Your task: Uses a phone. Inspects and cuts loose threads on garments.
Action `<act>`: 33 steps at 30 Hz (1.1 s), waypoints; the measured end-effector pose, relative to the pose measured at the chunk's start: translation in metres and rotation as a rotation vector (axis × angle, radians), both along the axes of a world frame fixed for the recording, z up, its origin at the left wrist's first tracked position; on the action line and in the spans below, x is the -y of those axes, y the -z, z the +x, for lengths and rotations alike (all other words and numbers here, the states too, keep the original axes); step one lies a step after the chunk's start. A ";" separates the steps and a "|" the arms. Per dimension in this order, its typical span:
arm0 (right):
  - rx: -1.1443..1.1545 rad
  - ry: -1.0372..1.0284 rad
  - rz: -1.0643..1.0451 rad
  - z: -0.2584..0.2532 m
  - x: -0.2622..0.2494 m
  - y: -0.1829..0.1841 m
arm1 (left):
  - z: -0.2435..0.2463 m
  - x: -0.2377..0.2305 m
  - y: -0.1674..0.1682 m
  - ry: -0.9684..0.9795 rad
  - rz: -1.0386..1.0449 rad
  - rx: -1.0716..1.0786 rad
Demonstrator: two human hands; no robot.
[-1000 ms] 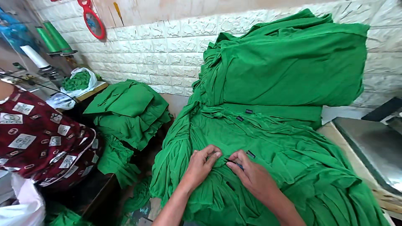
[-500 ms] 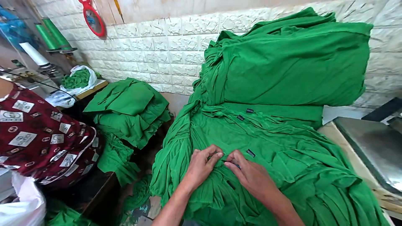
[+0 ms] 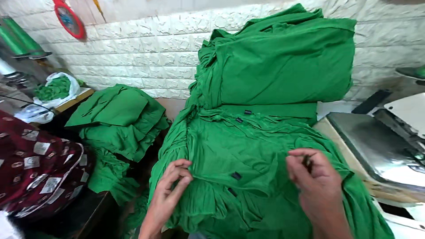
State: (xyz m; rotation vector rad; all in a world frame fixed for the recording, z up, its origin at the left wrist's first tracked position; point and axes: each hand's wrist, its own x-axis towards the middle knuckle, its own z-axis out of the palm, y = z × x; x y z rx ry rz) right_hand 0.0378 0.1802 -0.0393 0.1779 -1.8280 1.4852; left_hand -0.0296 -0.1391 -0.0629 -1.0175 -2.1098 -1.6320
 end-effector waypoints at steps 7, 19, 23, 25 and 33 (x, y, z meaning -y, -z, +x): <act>0.044 -0.011 0.310 0.005 0.049 -0.003 | 0.005 -0.021 -0.020 -0.211 -0.070 -0.143; 0.605 0.129 0.492 -0.035 0.051 0.013 | -0.050 -0.062 -0.014 -0.084 -0.143 -0.079; 0.512 0.323 0.608 -0.031 0.056 0.008 | -0.048 -0.064 -0.014 -0.078 -0.154 -0.065; 0.275 0.360 0.634 -0.031 0.061 0.012 | -0.047 -0.062 -0.016 -0.072 -0.160 -0.047; 0.181 0.162 0.769 -0.037 0.088 0.020 | -0.045 -0.062 -0.017 -0.073 -0.195 -0.070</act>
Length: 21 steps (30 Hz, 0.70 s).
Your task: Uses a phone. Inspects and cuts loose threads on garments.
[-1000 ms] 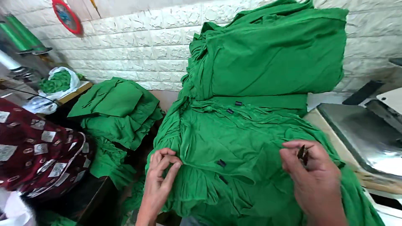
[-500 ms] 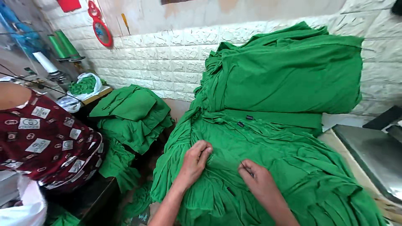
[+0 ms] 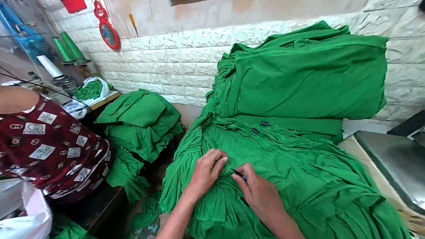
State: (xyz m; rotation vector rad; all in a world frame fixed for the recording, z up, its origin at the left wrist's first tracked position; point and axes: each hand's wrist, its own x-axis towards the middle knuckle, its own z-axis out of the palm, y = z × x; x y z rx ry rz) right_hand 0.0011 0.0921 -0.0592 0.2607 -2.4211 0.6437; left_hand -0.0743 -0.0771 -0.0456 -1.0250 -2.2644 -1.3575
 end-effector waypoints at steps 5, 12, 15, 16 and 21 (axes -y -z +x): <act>-0.033 0.043 0.039 -0.006 0.005 0.006 | 0.000 -0.001 0.000 -0.010 -0.018 -0.018; -0.020 -0.028 -0.034 -0.009 0.006 0.010 | 0.002 -0.003 0.004 -0.016 -0.016 -0.019; 0.056 -0.145 -0.339 -0.001 -0.011 0.003 | 0.009 0.013 -0.005 0.015 -0.050 -0.013; 0.038 -0.168 -0.466 0.004 -0.021 -0.003 | 0.012 0.028 -0.011 0.085 -0.064 0.007; -0.179 -0.063 -0.658 0.035 -0.093 -0.022 | 0.020 0.108 -0.031 0.844 -0.026 0.221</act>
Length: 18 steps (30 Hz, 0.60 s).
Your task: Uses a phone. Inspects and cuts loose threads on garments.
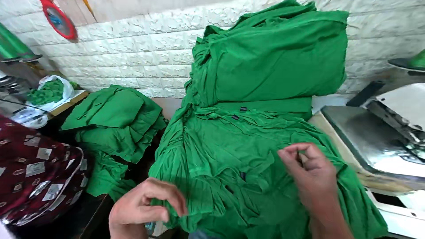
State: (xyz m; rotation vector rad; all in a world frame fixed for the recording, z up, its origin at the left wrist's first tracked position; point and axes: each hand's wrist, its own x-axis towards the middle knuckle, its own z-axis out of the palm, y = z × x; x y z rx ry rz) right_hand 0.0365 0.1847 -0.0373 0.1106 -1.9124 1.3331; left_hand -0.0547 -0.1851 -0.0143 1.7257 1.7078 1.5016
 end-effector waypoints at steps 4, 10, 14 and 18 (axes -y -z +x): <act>0.168 -0.071 0.236 0.023 -0.017 0.007 | 0.002 -0.036 -0.004 -0.211 0.007 0.014; 0.445 0.040 0.575 0.020 -0.007 0.028 | -0.035 -0.100 0.013 -0.770 -0.407 -0.442; 0.412 0.134 0.362 0.011 -0.013 0.027 | -0.060 -0.097 0.002 -1.063 -0.247 -0.321; 0.449 0.208 0.328 0.005 -0.011 0.024 | -0.071 -0.099 0.000 -1.062 -0.308 -0.256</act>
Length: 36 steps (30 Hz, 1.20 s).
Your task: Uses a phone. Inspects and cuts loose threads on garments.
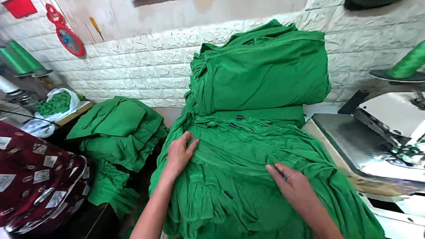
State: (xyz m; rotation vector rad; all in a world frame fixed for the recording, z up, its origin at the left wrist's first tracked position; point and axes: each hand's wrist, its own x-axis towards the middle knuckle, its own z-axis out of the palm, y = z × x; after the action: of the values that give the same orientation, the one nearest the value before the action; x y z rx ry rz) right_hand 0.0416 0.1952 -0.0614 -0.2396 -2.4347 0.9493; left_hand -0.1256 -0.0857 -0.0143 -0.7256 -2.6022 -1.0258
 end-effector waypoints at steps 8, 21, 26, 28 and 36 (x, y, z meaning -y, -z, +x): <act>-0.094 0.043 -0.005 -0.005 0.003 -0.006 | 0.001 0.009 0.002 0.037 0.088 -0.012; 0.201 -0.572 0.188 0.049 -0.006 -0.046 | 0.041 0.102 -0.022 0.474 -0.167 0.205; 0.133 -0.570 0.110 0.044 -0.006 -0.052 | 0.046 0.073 -0.032 0.268 -0.174 0.178; -0.106 -0.372 0.179 0.027 -0.009 -0.041 | 0.044 0.043 -0.045 0.240 -0.159 0.102; 0.088 0.020 0.429 -0.017 -0.015 0.000 | -0.002 -0.110 -0.034 0.581 -0.569 0.163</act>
State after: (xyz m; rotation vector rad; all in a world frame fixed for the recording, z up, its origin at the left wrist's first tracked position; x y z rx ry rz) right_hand 0.0246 0.2105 -0.0611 -0.1530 -2.6376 0.3958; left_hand -0.1275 0.0243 0.0199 -1.6632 -2.9202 -0.4465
